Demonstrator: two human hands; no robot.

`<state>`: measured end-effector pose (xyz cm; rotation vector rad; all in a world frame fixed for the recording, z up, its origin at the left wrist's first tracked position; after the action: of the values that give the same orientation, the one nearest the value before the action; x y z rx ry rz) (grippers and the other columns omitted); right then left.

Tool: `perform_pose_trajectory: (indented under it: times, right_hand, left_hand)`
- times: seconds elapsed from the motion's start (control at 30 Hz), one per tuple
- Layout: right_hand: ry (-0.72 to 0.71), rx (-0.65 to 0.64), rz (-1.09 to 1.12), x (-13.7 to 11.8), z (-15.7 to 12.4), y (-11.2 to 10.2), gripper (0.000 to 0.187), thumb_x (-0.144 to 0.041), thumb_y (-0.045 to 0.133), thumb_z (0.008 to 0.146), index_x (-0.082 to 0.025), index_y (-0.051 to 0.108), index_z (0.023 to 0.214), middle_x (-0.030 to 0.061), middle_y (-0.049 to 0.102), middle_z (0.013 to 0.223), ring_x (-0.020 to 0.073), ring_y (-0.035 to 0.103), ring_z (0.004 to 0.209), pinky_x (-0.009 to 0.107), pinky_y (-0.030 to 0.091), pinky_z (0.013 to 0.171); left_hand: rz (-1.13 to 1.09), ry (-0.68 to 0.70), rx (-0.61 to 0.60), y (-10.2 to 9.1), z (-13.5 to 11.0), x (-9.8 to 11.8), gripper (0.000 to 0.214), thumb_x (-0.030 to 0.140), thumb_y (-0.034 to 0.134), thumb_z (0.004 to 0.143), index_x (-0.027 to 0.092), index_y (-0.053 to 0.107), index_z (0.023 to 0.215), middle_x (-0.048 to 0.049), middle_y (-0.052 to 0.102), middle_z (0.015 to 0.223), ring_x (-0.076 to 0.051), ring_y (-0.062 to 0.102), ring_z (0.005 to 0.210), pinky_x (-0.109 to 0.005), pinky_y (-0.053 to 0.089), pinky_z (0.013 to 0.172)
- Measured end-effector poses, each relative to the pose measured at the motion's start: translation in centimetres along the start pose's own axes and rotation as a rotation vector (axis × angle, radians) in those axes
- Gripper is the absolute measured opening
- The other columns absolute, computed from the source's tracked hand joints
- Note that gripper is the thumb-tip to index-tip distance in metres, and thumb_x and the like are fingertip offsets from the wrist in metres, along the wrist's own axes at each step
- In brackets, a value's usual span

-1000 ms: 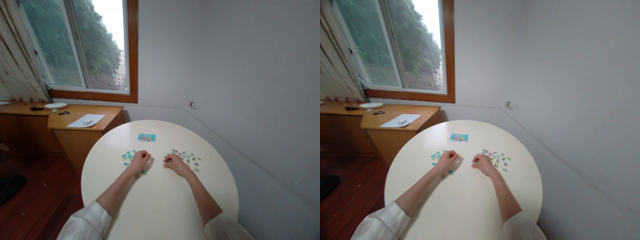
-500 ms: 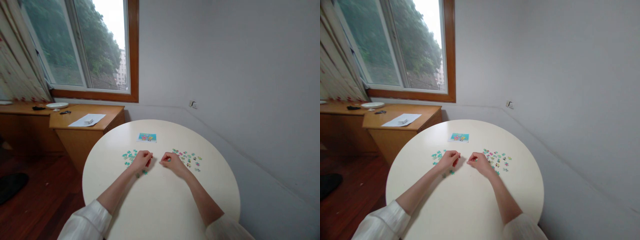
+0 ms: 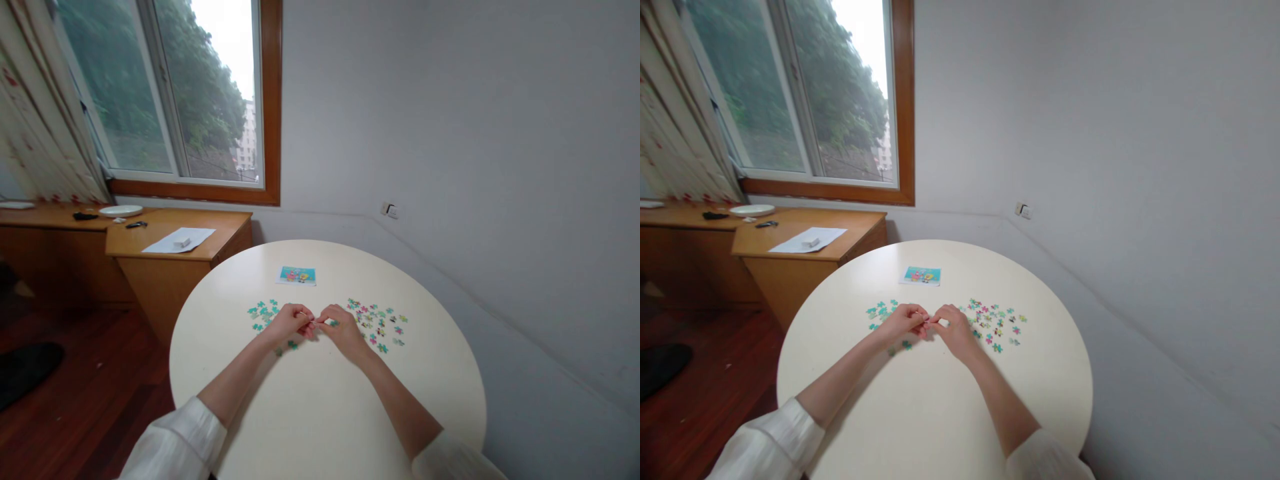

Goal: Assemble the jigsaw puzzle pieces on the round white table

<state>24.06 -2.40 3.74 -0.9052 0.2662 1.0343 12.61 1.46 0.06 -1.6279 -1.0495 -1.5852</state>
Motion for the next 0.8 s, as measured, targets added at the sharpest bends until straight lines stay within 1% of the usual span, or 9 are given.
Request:
perform_pose_trajectory:
  times: [0.17, 0.3, 0.43, 0.57, 0.67, 0.73, 0.8]
  right_hand:
    - [-0.023, -0.026, -0.014, 0.1, -0.1, 0.3, 0.009, -0.016, 0.058, 0.074, -0.020, 0.061, 0.066, 0.0013, 0.060, 0.069, 0.0143, 0.052, 0.070, 0.028, 0.041, 0.067]
    - [0.032, -0.031, -0.028, 0.7, -0.2, 0.3, 0.012, -0.011, 0.055, 0.073, -0.020, 0.063, 0.076, 0.0018, 0.061, 0.075, 0.0143, 0.054, 0.075, 0.028, 0.042, 0.070]
    - [0.107, -0.004, -0.041, 1.7, -0.2, -0.1, 0.018, -0.010, 0.051, 0.072, -0.019, 0.063, 0.082, 0.0020, 0.060, 0.077, 0.0135, 0.054, 0.073, 0.028, 0.043, 0.070]
    - [0.162, 0.041, -0.051, 2.3, -0.1, -0.8, 0.018, -0.012, 0.050, 0.071, -0.019, 0.063, 0.082, 0.0027, 0.061, 0.077, 0.0134, 0.054, 0.071, 0.027, 0.043, 0.068]
    - [0.205, 0.051, -0.062, 2.4, -0.1, -1.0, 0.014, -0.019, 0.051, 0.074, -0.018, 0.064, 0.080, 0.0036, 0.061, 0.076, 0.0138, 0.055, 0.070, 0.027, 0.043, 0.067]
    - [0.236, 0.017, -0.075, 2.3, -0.1, -0.8, 0.015, -0.023, 0.051, 0.076, -0.017, 0.064, 0.076, 0.0042, 0.063, 0.074, 0.0144, 0.055, 0.070, 0.027, 0.042, 0.068]
    - [0.261, -0.051, -0.080, 2.2, -0.2, -0.3, 0.018, -0.027, 0.051, 0.077, -0.017, 0.065, 0.072, 0.0044, 0.064, 0.072, 0.0148, 0.055, 0.070, 0.027, 0.041, 0.068]
  left_hand:
    - [-0.007, 0.056, 0.072, -0.8, 0.1, 0.4, 0.014, 0.021, 0.063, 0.064, 0.011, 0.054, 0.067, 0.0008, 0.061, 0.053, -0.009, 0.058, 0.047, -0.024, 0.049, 0.057]
    - [0.030, 0.103, 0.091, -1.1, 0.3, 0.5, 0.012, 0.020, 0.064, 0.064, 0.011, 0.056, 0.065, 0.0009, 0.060, 0.054, -0.009, 0.057, 0.051, -0.024, 0.049, 0.059]
    - [0.112, 0.146, 0.097, -1.5, 0.6, 0.5, 0.011, 0.020, 0.064, 0.063, 0.011, 0.059, 0.063, 0.0002, 0.060, 0.053, -0.009, 0.055, 0.052, -0.023, 0.046, 0.058]
    - [0.201, 0.172, 0.116, -1.8, 0.8, 0.6, 0.007, 0.017, 0.063, 0.061, 0.011, 0.060, 0.062, 0.0012, 0.058, 0.051, -0.007, 0.050, 0.047, -0.020, 0.040, 0.052]
    - [0.240, 0.200, 0.114, -1.8, 0.6, 0.9, 0.005, 0.015, 0.063, 0.060, 0.011, 0.060, 0.063, 0.0011, 0.060, 0.053, -0.007, 0.050, 0.049, -0.019, 0.039, 0.053]
    - [0.245, 0.218, 0.109, -1.7, 0.5, 1.1, 0.007, 0.016, 0.064, 0.059, 0.011, 0.060, 0.063, 0.0002, 0.061, 0.056, -0.008, 0.053, 0.053, -0.020, 0.040, 0.055]
    - [0.244, 0.238, 0.099, -1.6, 0.5, 1.2, 0.010, 0.018, 0.065, 0.059, 0.011, 0.059, 0.064, -0.0005, 0.062, 0.058, -0.009, 0.055, 0.055, -0.020, 0.040, 0.056]
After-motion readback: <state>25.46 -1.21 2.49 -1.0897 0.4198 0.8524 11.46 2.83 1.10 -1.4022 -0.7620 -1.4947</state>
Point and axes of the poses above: each hand's wrist, its own z-axis towards the middle knuckle, its own y-axis out of the palm, x = y × z, the point moved 6 cm from there along z, towards the middle knuckle
